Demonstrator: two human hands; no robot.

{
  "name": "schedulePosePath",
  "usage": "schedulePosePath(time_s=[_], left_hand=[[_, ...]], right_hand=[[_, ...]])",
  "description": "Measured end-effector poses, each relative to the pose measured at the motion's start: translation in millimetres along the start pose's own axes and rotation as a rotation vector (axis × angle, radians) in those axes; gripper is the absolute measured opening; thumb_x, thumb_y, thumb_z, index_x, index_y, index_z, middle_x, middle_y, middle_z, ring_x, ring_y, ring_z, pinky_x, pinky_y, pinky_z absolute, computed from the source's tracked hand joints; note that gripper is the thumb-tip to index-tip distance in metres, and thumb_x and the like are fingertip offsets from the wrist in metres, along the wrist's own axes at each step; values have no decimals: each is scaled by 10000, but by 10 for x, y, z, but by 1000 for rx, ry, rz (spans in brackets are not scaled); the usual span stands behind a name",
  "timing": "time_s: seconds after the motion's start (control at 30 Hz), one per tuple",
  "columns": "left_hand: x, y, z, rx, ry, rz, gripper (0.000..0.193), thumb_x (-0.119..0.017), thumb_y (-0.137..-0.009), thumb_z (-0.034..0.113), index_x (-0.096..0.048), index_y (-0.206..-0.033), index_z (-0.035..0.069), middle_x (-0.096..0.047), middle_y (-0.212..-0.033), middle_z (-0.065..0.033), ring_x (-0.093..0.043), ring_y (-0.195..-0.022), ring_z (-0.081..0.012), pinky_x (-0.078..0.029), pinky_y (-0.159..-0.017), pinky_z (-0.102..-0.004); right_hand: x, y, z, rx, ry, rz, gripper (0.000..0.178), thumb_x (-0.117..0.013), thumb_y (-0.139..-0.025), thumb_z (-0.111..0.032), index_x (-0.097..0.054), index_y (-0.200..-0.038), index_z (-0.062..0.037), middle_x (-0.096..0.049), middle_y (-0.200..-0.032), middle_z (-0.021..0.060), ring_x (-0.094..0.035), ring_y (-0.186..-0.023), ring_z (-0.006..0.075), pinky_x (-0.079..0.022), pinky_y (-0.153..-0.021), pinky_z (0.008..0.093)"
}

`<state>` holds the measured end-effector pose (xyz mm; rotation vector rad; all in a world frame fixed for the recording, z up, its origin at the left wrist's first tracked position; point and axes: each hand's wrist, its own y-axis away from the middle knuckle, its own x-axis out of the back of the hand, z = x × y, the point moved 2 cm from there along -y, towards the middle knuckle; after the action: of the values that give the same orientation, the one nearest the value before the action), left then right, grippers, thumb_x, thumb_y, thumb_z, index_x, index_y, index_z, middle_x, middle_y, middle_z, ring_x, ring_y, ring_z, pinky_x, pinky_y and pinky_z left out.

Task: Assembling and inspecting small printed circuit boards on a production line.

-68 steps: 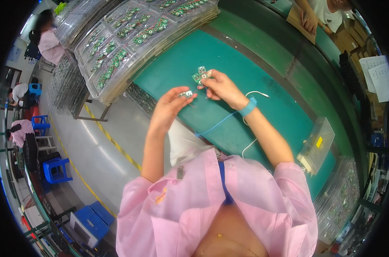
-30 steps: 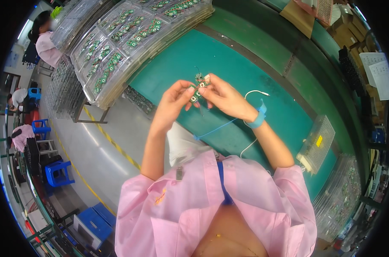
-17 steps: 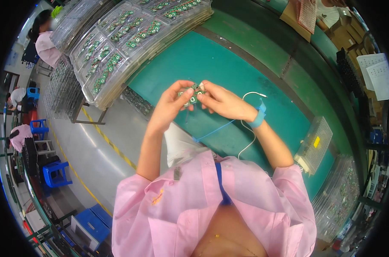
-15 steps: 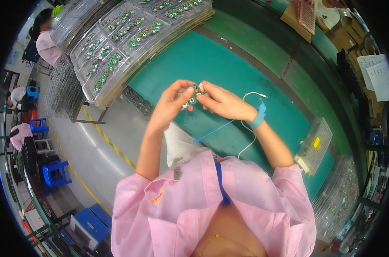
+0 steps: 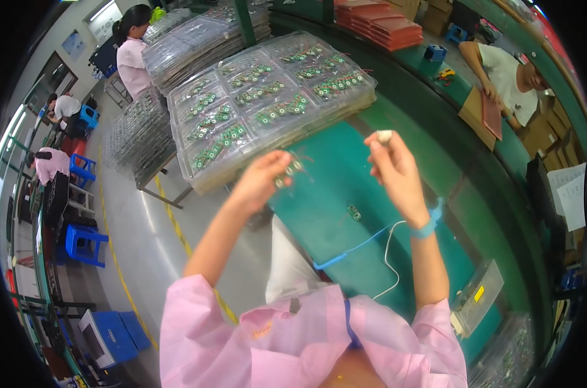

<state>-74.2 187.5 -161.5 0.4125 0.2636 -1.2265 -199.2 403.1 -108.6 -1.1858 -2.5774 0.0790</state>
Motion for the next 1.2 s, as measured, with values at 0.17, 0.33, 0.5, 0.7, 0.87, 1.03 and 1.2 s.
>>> schedulePosePath(time_s=[0.17,0.33,0.5,0.7,0.87,1.03,1.2], left_hand=[[613,-525,841,-163,-110,119,159,-576,-894,109,-580,-1000,-10,-572,-918,-57,-544,-745,-130,-490,-688,-249],[1078,-1116,1365,-244,-232,233,171,-574,-895,125,-578,-999,-11,-575,-898,-67,-552,-724,-136,-496,-677,-256],[1309,-1646,1741,-318,-453,295,184,-577,-884,145,-585,-994,-2,-581,-887,-76,-558,-719,-154,-497,-670,-268],[1548,-2345,1799,-393,-703,315,199,-581,-871,169,-593,-989,9,-587,-875,-87,-566,-713,-175,-499,-662,-283],[1877,-2890,1791,-445,-885,347,211,-584,-861,189,-600,-984,18,-593,-864,-97,-572,-708,-192,-500,-655,-295],[2129,-3275,1730,-480,-1088,406,224,-587,-850,209,-607,-979,27,-598,-854,-106,-578,-703,-210,-501,-648,-308],[2299,-3417,1690,-522,-1306,462,237,-590,-839,230,-614,-975,37,-604,-843,-115,-585,-698,-227,-503,-642,-320]], right_hand=[[-2,-152,330,203,572,85,114,-508,-900,-174,-536,-952,-77,-529,-739,40,-520,-597,157,-432,-505,296],[-32,-156,1236,360,1133,119,73,-540,-831,-116,-516,-888,-76,-542,-730,84,-540,-599,260,-452,-529,356],[-45,-138,1332,454,1037,288,131,-584,-780,-93,-528,-898,-80,-535,-705,61,-531,-568,242,-443,-527,325],[-37,-172,1263,381,1001,253,147,-597,-754,-88,-538,-890,-84,-527,-670,39,-519,-547,221,-427,-514,305],[-49,-194,1237,332,972,227,149,-601,-745,-87,-545,-884,-88,-525,-654,23,-511,-540,204,-417,-510,293],[-30,-255,1250,309,946,207,161,-608,-736,-81,-549,-885,-91,-529,-654,18,-505,-534,194,-413,-507,286],[-35,-259,1251,293,942,202,169,-614,-728,-72,-550,-883,-92,-532,-654,14,-504,-531,189,-412,-506,284]])
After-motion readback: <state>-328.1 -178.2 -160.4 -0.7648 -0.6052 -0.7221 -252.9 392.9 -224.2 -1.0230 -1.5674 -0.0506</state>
